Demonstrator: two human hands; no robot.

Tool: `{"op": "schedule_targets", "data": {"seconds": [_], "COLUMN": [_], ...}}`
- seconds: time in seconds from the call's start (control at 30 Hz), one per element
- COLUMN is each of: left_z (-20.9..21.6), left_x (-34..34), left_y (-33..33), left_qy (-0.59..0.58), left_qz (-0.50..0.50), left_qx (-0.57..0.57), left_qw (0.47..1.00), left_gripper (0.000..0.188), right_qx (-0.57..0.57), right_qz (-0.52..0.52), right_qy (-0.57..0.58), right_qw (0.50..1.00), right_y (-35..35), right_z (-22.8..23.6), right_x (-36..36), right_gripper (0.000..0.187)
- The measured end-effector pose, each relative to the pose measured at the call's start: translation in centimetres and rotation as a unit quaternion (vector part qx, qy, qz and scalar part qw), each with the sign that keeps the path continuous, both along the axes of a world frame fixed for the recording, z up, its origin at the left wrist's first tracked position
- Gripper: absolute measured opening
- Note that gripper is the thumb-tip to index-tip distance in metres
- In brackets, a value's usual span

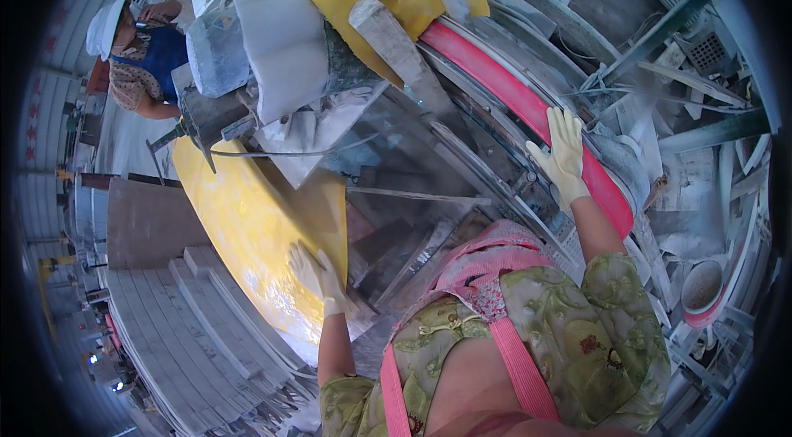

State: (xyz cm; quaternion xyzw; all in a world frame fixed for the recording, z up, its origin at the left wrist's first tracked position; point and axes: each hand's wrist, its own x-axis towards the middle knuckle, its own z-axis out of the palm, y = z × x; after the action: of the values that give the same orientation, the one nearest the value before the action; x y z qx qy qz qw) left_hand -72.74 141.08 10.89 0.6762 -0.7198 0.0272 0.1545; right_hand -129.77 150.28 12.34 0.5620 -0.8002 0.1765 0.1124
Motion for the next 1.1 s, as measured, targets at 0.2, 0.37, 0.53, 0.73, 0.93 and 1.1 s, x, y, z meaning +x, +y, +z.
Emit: {"op": "schedule_targets", "data": {"seconds": [0.2, 0.37, 0.53, 0.73, 0.93, 1.1], "left_z": [-0.12, -0.28, -0.36, -0.53, -0.45, -0.43], "left_x": [0.17, 0.36, 0.41, 0.54, 0.44, 0.29], "left_y": [-0.02, -0.07, -0.14, -0.12, -0.03, -0.10], "left_qy": [0.001, 0.007, 0.006, 0.010, 0.003, -0.002], "left_qz": [-0.003, -0.003, 0.004, 0.001, 0.003, 0.001], "left_qx": [0.001, 0.003, 0.008, 0.004, 0.000, -0.007], "left_qw": [1.000, 1.000, 1.000, 1.000, 1.000, 1.000], "left_gripper": [0.058, 0.057, 0.057, 0.057, 0.057, 0.057], "right_qx": [-0.006, 0.002, 0.004, 0.024, 0.028, 0.038], "right_qz": [-0.002, -0.009, -0.014, -0.018, -0.023, -0.028], "right_qy": [0.007, 0.008, 0.009, -0.009, -0.001, -0.003], "right_qw": [1.000, 1.000, 1.000, 1.000, 0.999, 0.999], "right_y": [-0.15, -0.22, -0.18, -0.09, -0.12, -0.11], "right_z": [0.03, -0.44, -0.85, -0.68, -0.60, -0.86], "right_x": [0.11, -0.16, -0.23, -0.21, -0.09, -0.27], "right_gripper": [0.085, 0.085, 0.086, 0.087, 0.087, 0.088]}}
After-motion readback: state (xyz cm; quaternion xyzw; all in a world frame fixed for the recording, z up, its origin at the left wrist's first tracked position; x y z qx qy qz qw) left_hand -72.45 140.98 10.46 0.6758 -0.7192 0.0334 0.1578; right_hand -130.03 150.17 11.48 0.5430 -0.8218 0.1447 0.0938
